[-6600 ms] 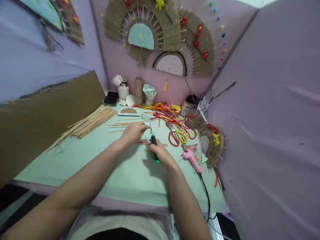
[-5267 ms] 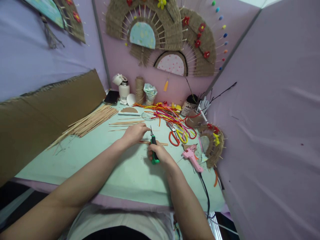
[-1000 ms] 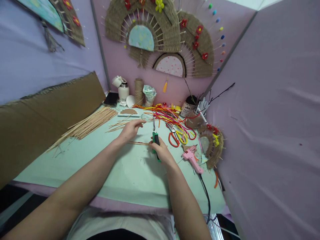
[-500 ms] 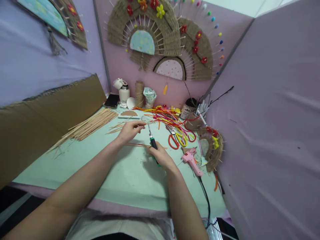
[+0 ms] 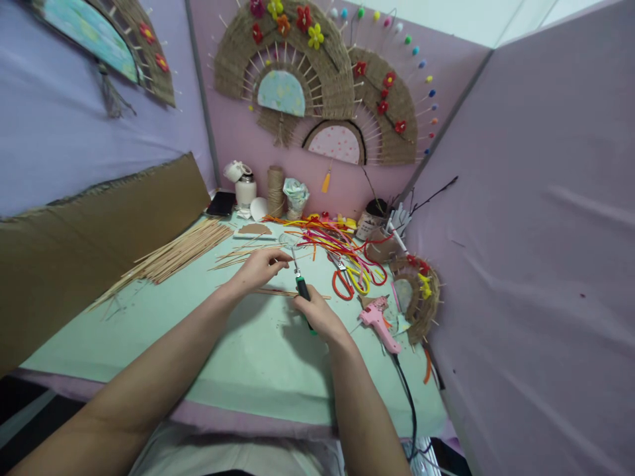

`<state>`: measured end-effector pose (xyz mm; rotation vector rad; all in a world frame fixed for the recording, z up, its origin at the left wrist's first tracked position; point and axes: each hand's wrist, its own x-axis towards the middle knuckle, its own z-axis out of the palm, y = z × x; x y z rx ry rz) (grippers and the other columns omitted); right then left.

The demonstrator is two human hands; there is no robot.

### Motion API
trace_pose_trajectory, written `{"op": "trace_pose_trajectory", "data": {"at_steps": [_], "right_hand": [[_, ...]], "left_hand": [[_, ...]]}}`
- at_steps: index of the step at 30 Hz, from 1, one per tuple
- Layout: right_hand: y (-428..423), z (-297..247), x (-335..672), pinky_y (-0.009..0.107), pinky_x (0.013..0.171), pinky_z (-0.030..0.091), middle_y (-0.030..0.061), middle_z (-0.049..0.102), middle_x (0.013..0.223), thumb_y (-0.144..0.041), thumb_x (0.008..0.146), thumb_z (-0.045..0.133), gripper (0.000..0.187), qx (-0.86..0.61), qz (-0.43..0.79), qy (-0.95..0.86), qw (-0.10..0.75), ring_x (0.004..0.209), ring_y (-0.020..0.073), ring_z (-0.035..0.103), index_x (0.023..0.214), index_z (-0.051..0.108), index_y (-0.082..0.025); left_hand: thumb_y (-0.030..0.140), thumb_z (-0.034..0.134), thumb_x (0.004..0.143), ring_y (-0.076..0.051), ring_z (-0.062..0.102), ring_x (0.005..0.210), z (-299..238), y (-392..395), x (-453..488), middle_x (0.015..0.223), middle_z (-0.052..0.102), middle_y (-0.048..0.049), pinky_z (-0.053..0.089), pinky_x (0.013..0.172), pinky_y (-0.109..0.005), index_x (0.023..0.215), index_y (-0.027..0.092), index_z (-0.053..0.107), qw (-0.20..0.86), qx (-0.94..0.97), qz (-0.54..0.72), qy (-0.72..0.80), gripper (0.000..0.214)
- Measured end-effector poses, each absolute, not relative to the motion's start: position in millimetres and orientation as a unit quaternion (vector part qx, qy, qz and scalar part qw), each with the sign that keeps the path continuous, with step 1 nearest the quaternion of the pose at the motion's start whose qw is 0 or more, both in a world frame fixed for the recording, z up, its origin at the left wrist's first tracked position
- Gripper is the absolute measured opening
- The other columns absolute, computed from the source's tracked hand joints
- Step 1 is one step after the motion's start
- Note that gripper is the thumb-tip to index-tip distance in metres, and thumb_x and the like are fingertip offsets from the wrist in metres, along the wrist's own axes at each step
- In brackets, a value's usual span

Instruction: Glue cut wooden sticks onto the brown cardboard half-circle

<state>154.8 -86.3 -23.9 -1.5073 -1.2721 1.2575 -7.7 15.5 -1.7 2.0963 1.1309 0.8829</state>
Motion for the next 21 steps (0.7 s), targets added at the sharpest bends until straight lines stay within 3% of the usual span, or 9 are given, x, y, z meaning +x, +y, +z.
{"op": "trace_pose_trajectory", "data": {"at_steps": [6,21], "right_hand": [[-86.5,-23.5,155.2,0.028,0.069,0.037,0.0004,0.062,0.084,-0.032,0.07,0.061,0.027,-0.59,0.492,-0.508,0.39,0.078,0.0174,0.052,0.093,0.06,-0.019],[-86.3,-25.9,154.7,0.028,0.062,0.033,-0.0032,0.053,0.068,-0.029,0.07,0.056,0.017,-0.598,0.458,-0.534,0.384,0.068,0.0167,0.047,0.085,0.055,-0.021]], "left_hand": [[0.014,0.055,0.079,-0.015,0.066,0.073,0.0,14.6,-8.0,0.088,0.076,-0.0027,0.053,0.083,-0.028,0.096,0.018,0.076,0.311,0.783,0.328,0.427,0.027],[0.012,0.055,0.079,-0.016,0.068,0.079,3.5,13.2,-9.0,0.091,0.077,-0.0033,0.053,0.086,-0.028,0.095,0.019,0.077,0.284,0.798,0.315,0.427,0.028]]}}
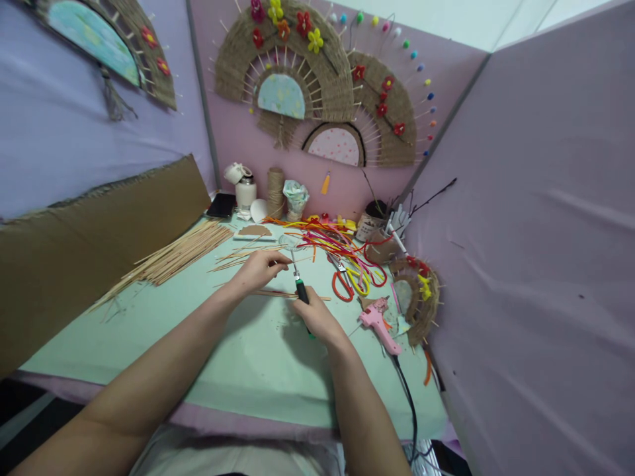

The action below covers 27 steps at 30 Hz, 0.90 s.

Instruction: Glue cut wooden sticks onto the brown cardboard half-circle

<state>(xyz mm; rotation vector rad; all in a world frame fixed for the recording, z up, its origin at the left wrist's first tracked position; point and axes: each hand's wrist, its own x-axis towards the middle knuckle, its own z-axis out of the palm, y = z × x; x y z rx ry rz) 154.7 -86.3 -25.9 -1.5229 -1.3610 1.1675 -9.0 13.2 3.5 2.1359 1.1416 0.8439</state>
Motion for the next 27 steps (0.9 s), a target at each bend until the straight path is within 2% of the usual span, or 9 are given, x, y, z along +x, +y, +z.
{"op": "trace_pose_trajectory", "data": {"at_steps": [6,12,19,23,27], "right_hand": [[-82.7,-36.4,153.7,0.027,0.056,0.032,-0.0049,0.05,0.06,-0.03,0.067,0.056,0.017,-0.59,0.49,-0.52,0.376,0.059,0.0142,0.045,0.08,0.05,-0.022],[-77.9,-30.5,155.3,0.022,0.043,0.021,-0.0097,0.036,0.054,-0.027,0.06,0.057,0.02,-0.553,0.608,-0.373,0.431,0.045,0.0069,0.027,0.07,0.04,-0.023],[-74.2,-25.5,165.2,0.023,0.046,0.034,-0.007,0.047,0.061,-0.028,0.058,0.065,0.028,-0.492,0.629,-0.316,0.513,0.049,0.0077,0.038,0.08,0.05,-0.021],[-75.0,-25.8,162.7,0.023,0.047,0.035,-0.0063,0.049,0.062,-0.027,0.057,0.066,0.032,-0.491,0.619,-0.311,0.529,0.05,0.0083,0.039,0.085,0.052,-0.02],[-75.9,-25.5,162.7,0.023,0.048,0.035,-0.0059,0.049,0.063,-0.027,0.058,0.067,0.033,-0.487,0.607,-0.308,0.548,0.052,0.0086,0.04,0.088,0.053,-0.02]], "left_hand": [[0.011,0.052,0.082,-0.019,0.069,0.093,5.8,9.0,-8.0,0.097,0.077,-0.0047,0.051,0.087,-0.028,0.1,0.02,0.077,0.208,0.833,0.273,0.433,0.032],[0.013,0.05,0.085,-0.023,0.067,0.102,1.5,9.9,-8.2,0.106,0.076,-0.0074,0.05,0.091,-0.032,0.103,0.02,0.076,0.16,0.849,0.234,0.446,0.032],[0.01,0.049,0.085,-0.024,0.065,0.104,-23.0,32.0,-18.0,0.108,0.073,-0.01,0.049,0.092,-0.033,0.104,0.017,0.074,0.152,0.846,0.203,0.469,0.033],[0.007,0.046,0.085,-0.024,0.063,0.107,-36.4,42.9,-21.9,0.116,0.067,-0.0121,0.048,0.094,-0.034,0.108,0.017,0.072,0.122,0.835,0.188,0.502,0.036],[0.012,0.05,0.087,-0.027,0.059,0.114,-41.0,48.5,-23.5,0.118,0.063,-0.0132,0.045,0.099,-0.038,0.116,0.017,0.069,0.076,0.817,0.203,0.534,0.035]]}}
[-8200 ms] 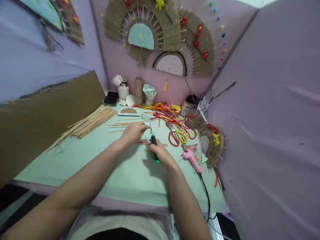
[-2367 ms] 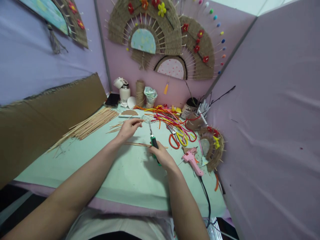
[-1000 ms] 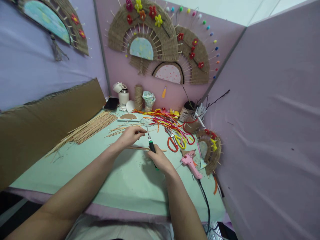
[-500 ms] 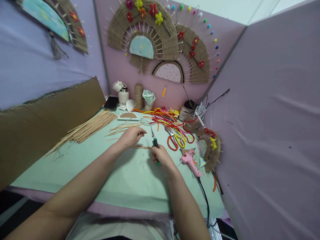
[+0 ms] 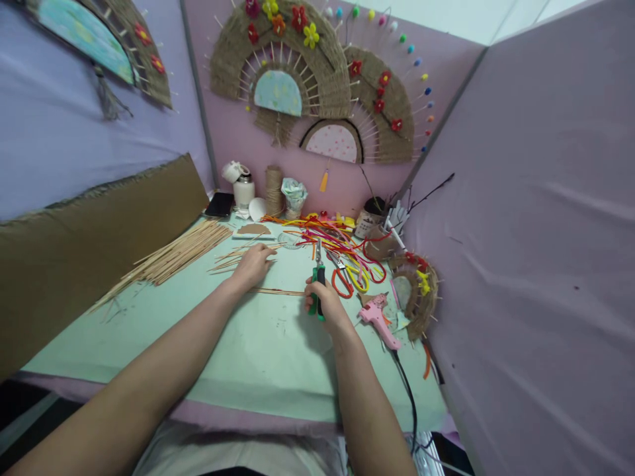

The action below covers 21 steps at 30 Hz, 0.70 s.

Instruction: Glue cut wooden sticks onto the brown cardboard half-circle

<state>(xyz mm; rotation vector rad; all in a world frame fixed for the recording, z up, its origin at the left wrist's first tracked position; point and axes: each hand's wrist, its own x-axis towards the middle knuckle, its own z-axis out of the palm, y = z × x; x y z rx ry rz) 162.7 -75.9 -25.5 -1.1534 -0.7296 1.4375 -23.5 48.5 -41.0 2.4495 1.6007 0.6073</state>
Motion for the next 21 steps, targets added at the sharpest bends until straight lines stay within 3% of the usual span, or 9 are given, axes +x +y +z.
{"op": "trace_pose_trajectory", "data": {"at_steps": [6,10,14,17,21], "right_hand": [[-75.4,-26.5,163.2,0.023,0.049,0.035,-0.0069,0.048,0.063,-0.026,0.058,0.066,0.033,-0.481,0.605,-0.306,0.556,0.052,0.0082,0.039,0.088,0.052,-0.021],[-75.2,-25.7,164.0,0.023,0.049,0.034,-0.0072,0.047,0.063,-0.025,0.058,0.068,0.035,-0.48,0.604,-0.302,0.56,0.052,0.008,0.039,0.089,0.052,-0.021],[-74.7,-23.4,167.1,0.024,0.05,0.035,-0.007,0.047,0.064,-0.026,0.058,0.068,0.035,-0.461,0.588,-0.293,0.596,0.053,0.0085,0.041,0.089,0.052,-0.022],[-74.3,-21.8,168.5,0.024,0.051,0.035,-0.0077,0.046,0.063,-0.024,0.058,0.069,0.035,-0.452,0.577,-0.279,0.62,0.053,0.0083,0.04,0.088,0.051,-0.023],[-74.3,-21.1,167.6,0.024,0.053,0.036,-0.0077,0.047,0.063,-0.024,0.058,0.068,0.036,-0.454,0.569,-0.278,0.626,0.053,0.0085,0.04,0.089,0.051,-0.023]], "left_hand": [[0.009,0.047,0.084,-0.027,0.064,0.102,-44.6,48.5,-26.7,0.107,0.069,-0.0133,0.049,0.086,-0.035,0.099,0.016,0.073,0.082,0.8,0.143,0.577,0.031],[0.008,0.045,0.084,-0.028,0.062,0.109,-46.5,46.0,-26.7,0.112,0.068,-0.0156,0.049,0.088,-0.034,0.104,0.014,0.072,0.073,0.793,0.139,0.588,0.035],[0.014,0.048,0.086,-0.024,0.062,0.108,-43.8,30.6,-10.8,0.112,0.07,-0.0123,0.046,0.095,-0.032,0.105,0.014,0.072,0.103,0.842,0.193,0.493,0.03],[0.018,0.052,0.085,-0.023,0.064,0.095,-43.4,12.8,8.6,0.097,0.071,-0.0101,0.048,0.087,-0.032,0.092,0.016,0.074,0.148,0.889,0.153,0.405,0.023],[0.016,0.054,0.084,-0.024,0.063,0.095,-46.9,-1.3,25.1,0.095,0.07,-0.0118,0.047,0.083,-0.032,0.088,0.015,0.072,0.149,0.898,0.112,0.398,0.019]]}}
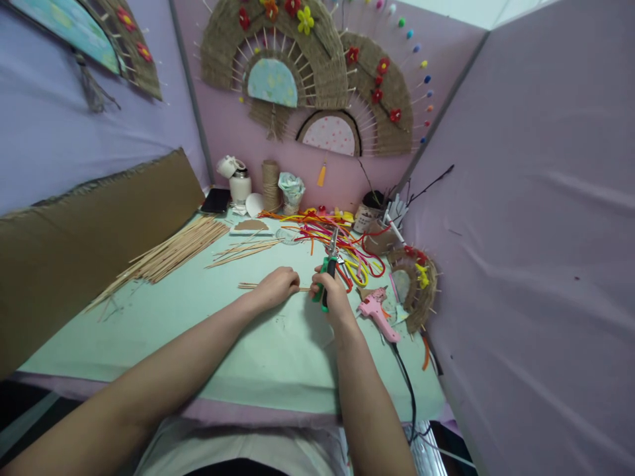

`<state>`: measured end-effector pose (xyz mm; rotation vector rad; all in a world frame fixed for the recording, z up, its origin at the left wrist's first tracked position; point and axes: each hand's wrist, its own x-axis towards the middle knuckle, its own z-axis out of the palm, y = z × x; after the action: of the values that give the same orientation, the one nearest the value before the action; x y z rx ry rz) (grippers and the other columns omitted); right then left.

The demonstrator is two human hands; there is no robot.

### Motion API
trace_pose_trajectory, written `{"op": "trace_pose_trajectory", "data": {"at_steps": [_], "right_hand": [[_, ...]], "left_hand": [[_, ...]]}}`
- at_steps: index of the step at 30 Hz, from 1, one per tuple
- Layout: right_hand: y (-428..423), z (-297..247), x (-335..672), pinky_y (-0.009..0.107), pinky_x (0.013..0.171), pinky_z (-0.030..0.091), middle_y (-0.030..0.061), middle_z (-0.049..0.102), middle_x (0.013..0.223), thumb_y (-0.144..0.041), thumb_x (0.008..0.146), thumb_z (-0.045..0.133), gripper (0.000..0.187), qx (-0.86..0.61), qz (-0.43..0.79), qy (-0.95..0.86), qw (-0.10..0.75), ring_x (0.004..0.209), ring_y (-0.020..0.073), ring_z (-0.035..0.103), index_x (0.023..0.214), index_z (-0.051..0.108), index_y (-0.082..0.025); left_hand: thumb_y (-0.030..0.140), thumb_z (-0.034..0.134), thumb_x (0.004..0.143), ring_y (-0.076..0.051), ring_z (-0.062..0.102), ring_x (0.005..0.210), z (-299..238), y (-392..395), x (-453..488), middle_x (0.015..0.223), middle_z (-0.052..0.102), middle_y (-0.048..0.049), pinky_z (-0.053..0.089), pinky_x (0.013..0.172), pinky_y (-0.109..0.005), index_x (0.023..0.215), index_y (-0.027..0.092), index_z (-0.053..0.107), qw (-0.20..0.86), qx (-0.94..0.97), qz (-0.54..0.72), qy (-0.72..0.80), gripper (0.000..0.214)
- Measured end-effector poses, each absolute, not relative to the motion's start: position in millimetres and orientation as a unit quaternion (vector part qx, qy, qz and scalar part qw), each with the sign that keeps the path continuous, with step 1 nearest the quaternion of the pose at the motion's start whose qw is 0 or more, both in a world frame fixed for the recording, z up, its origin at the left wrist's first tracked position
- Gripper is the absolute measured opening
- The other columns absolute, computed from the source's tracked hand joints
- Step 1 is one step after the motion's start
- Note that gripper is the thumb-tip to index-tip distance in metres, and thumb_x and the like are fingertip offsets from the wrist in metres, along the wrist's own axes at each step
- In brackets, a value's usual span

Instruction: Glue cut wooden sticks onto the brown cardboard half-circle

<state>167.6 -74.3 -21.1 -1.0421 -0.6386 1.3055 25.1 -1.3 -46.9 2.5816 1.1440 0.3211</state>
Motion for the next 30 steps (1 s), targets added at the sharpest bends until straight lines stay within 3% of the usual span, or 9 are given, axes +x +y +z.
{"op": "trace_pose_trajectory", "data": {"at_steps": [7,11,15,20,25,30], "right_hand": [[-75.5,-20.9,167.3,0.026,0.055,0.036,-0.0067,0.049,0.066,-0.027,0.059,0.068,0.036,-0.453,0.57,-0.297,0.618,0.053,0.0089,0.041,0.091,0.052,-0.023],[-77.7,-22.2,167.4,0.027,0.059,0.036,-0.0052,0.052,0.07,-0.028,0.06,0.068,0.037,-0.446,0.575,-0.326,0.604,0.058,0.0105,0.044,0.094,0.054,-0.023],[-81.3,-24.1,163.4,0.029,0.064,0.038,-0.0023,0.057,0.075,-0.032,0.063,0.065,0.038,-0.486,0.561,-0.404,0.535,0.066,0.0143,0.05,0.098,0.055,-0.021],[-84.9,-25.9,156.3,0.028,0.063,0.038,-0.0009,0.059,0.08,-0.029,0.064,0.065,0.035,-0.556,0.55,-0.449,0.431,0.066,0.0136,0.05,0.098,0.059,-0.02],[-84.7,-28.5,156.3,0.025,0.059,0.037,0.0,0.06,0.081,-0.026,0.065,0.067,0.024,-0.568,0.54,-0.458,0.42,0.067,0.0135,0.05,0.087,0.06,-0.021],[-83.5,-29.8,158.3,0.024,0.059,0.036,-0.0001,0.061,0.082,-0.027,0.065,0.067,0.026,-0.573,0.541,-0.452,0.419,0.069,0.0135,0.051,0.09,0.06,-0.021]], "left_hand": [[0.016,0.054,0.086,-0.024,0.062,0.094,-43.2,-1.6,24.2,0.094,0.069,-0.0122,0.046,0.079,-0.031,0.09,0.014,0.068,0.157,0.883,0.112,0.428,0.014],[0.018,0.048,0.092,-0.022,0.063,0.09,-34.8,6.0,13.6,0.098,0.07,-0.0105,0.047,0.078,-0.032,0.099,0.016,0.066,0.168,0.842,0.193,0.475,0.019],[0.014,0.052,0.089,-0.02,0.064,0.097,-28.8,20.4,-0.6,0.107,0.072,-0.0082,0.047,0.089,-0.031,0.109,0.018,0.068,0.187,0.798,0.319,0.475,0.026],[0.014,0.056,0.086,-0.014,0.065,0.07,-21.6,32.2,-12.7,0.1,0.074,-0.0057,0.052,0.081,-0.028,0.105,0.018,0.075,0.242,0.744,0.403,0.474,0.027],[0.014,0.055,0.085,-0.017,0.068,0.09,-16.3,31.6,-14.7,0.097,0.077,-0.0042,0.052,0.087,-0.028,0.101,0.019,0.076,0.255,0.734,0.434,0.455,0.027],[0.014,0.053,0.085,-0.017,0.068,0.09,-16.5,27.2,-11.2,0.092,0.077,-0.0039,0.051,0.087,-0.028,0.104,0.019,0.076,0.266,0.764,0.416,0.416,0.03]]}}
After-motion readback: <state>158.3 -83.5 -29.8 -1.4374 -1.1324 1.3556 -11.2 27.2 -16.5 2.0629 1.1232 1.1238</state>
